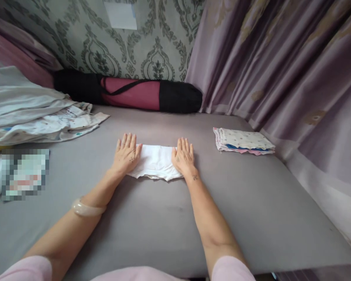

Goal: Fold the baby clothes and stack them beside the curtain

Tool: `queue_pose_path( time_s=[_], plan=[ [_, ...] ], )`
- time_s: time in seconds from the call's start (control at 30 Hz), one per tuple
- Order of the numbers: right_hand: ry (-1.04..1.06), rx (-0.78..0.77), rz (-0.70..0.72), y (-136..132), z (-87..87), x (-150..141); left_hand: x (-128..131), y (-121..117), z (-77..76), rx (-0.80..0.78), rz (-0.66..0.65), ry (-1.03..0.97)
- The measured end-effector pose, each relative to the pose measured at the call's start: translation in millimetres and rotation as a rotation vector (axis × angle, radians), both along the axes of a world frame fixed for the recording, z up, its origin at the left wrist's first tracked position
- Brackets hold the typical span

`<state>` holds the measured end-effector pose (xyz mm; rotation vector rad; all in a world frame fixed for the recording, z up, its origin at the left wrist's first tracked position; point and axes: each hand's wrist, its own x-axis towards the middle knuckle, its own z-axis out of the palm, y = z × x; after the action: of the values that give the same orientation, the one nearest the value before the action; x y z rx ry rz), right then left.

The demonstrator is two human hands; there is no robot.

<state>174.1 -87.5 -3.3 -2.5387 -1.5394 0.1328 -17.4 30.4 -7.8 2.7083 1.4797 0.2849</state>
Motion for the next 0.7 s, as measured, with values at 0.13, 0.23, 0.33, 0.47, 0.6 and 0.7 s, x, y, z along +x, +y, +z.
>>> queue_pose_path(
  time_s=[0.13,0.23,0.33,0.47,0.6,0.7],
  plan=[
    [0.012,-0.022,-0.055,-3,-8.6,10,-5,6,-5.1,-0.134,0.036,0.037],
    [0.02,-0.024,-0.053,-2,-12.9,11,-5,8,-9.3,-0.147,0.038,0.03],
    [0.024,-0.026,-0.059,-1,-12.4,10,-5,9,-11.0,-0.156,0.047,0.019],
    [0.032,-0.034,-0.064,-1,-10.5,9,-4,8,-12.8,-0.161,0.055,0.019],
    [0.047,-0.052,-0.063,1,-11.1,11,-5,7,-14.7,-0.111,0.052,0.036],
    [0.062,-0.064,-0.07,1,-8.6,13,-4,6,-12.7,-0.05,0.04,0.033]
  ],
)
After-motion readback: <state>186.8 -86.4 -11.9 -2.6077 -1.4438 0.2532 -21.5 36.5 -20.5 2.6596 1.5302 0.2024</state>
